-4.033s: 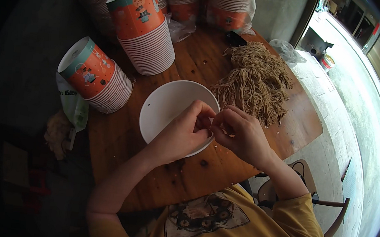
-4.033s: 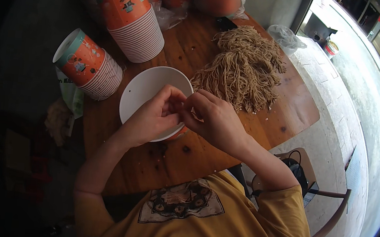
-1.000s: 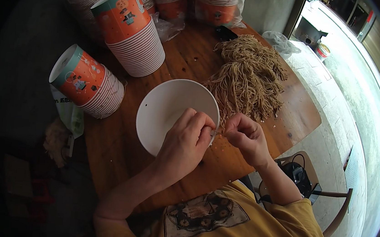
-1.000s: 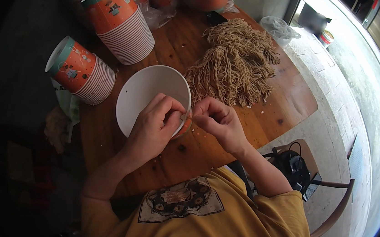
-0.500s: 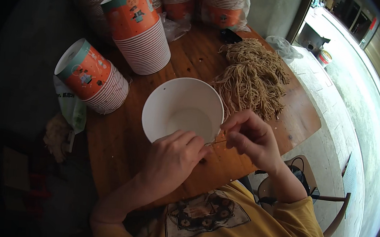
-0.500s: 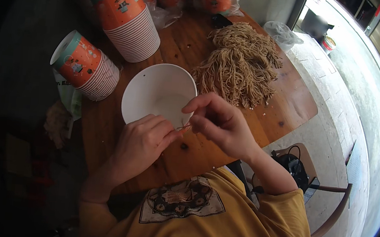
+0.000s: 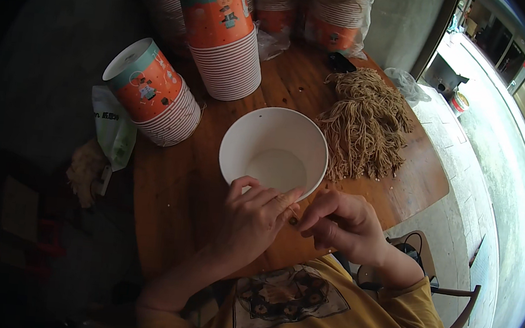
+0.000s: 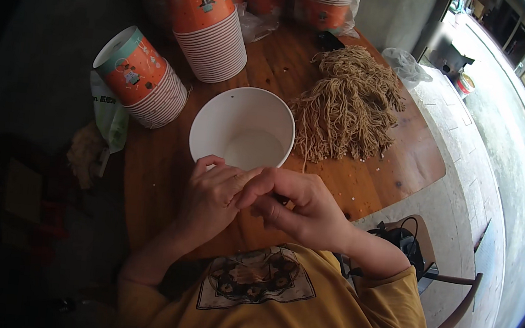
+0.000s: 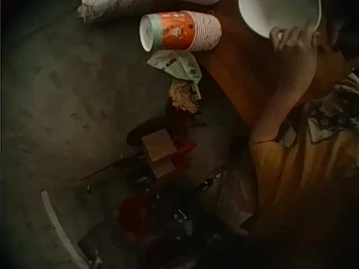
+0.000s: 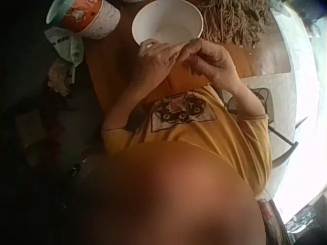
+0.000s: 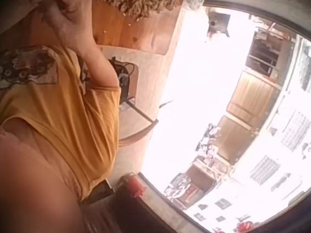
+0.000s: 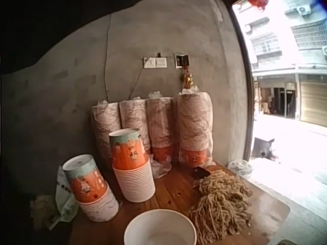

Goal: Attach thin strings to the sides of paper buckets to create handles.

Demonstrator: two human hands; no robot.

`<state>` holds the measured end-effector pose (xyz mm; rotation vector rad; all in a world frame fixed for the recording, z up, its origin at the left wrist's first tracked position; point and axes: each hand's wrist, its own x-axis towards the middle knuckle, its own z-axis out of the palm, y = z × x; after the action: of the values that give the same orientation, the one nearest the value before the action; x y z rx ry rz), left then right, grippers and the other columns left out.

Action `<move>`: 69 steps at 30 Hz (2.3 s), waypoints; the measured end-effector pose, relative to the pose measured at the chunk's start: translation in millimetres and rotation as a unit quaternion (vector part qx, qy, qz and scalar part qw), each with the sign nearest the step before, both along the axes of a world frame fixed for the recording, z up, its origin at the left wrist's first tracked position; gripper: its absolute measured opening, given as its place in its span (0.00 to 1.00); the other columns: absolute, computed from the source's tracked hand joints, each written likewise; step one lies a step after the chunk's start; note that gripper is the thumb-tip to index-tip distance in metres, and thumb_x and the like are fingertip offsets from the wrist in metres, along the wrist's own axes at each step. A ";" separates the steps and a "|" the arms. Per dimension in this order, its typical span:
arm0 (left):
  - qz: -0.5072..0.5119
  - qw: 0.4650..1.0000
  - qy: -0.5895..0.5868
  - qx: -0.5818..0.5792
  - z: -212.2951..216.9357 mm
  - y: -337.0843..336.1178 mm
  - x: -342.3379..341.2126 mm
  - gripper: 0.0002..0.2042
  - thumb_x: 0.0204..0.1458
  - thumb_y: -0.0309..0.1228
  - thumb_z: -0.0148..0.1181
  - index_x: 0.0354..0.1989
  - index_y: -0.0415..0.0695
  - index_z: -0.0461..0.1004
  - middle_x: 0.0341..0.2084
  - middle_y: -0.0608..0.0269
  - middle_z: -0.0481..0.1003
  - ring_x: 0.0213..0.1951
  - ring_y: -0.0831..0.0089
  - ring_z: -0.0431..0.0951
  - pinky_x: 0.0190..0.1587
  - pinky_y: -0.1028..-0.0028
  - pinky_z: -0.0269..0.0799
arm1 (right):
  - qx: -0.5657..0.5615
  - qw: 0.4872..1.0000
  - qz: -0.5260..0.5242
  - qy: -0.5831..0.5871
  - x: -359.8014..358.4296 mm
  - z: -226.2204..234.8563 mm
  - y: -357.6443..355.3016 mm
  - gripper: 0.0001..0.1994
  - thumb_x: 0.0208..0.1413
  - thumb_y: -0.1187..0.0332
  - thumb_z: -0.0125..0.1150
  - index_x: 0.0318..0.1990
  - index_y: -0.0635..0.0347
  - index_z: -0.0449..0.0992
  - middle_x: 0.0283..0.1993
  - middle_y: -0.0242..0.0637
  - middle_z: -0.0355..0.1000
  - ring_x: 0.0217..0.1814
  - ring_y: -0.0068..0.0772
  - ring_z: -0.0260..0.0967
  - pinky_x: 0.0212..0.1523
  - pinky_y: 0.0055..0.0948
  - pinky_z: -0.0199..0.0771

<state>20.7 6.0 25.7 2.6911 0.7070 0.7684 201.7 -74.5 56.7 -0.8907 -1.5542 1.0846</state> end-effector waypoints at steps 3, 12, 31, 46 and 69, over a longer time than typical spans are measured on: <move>0.004 0.998 0.035 0.045 5.6 8.7 -16.3 0.12 0.47 0.26 0.59 0.41 0.49 0.76 0.30 0.66 0.75 0.38 0.70 0.75 0.54 0.62 0.60 | -0.121 0.990 0.009 0.071 3.9 5.1 4.4 0.06 0.59 0.77 0.51 0.41 0.60 0.74 0.33 0.29 0.74 0.31 0.15 0.71 0.31 0.15 0.71; 0.076 0.990 0.041 0.110 10.1 88.3 -75.1 0.09 0.40 0.14 0.54 0.25 0.44 0.75 0.58 0.60 0.64 0.65 0.55 0.55 0.63 0.59 0.55 | -0.083 0.940 0.153 0.293 45.4 4.6 25.6 0.08 0.56 0.78 0.50 0.42 0.69 0.71 0.37 0.48 0.75 0.31 0.34 0.77 0.22 0.21 0.78; 0.028 0.996 0.023 -0.082 12.3 24.7 -4.5 0.17 0.49 0.23 0.55 0.50 0.41 0.67 0.36 0.53 0.75 0.37 0.58 0.77 0.38 0.65 0.74 | 0.096 0.857 -0.040 0.505 47.6 15.7 39.4 0.14 0.67 0.58 0.35 0.39 0.55 0.65 0.31 0.29 0.64 0.33 0.23 0.65 0.47 0.30 0.72; 0.027 0.907 -0.163 -0.387 27.6 31.7 -13.7 0.29 0.54 0.19 0.53 0.63 0.44 0.50 0.38 0.57 0.70 0.39 0.74 0.75 0.39 0.75 0.73 | -0.033 0.989 -0.120 0.083 -8.0 -29.0 65.2 0.08 0.62 0.70 0.50 0.41 0.65 0.72 0.32 0.31 0.71 0.36 0.15 0.66 0.38 0.21 0.68; 0.024 0.984 -0.175 -0.018 5.0 25.6 14.5 0.06 0.52 0.19 0.54 0.35 0.39 0.64 0.33 0.57 0.66 0.33 0.67 0.69 0.37 0.72 0.68 | -0.020 0.991 -0.126 0.048 -1.6 -38.6 63.9 0.06 0.61 0.70 0.51 0.39 0.64 0.70 0.28 0.31 0.67 0.29 0.16 0.63 0.30 0.21 0.67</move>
<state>35.1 31.6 30.7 2.4209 0.6901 1.1875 200.1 -10.6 18.1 -1.0173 -1.3062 0.9635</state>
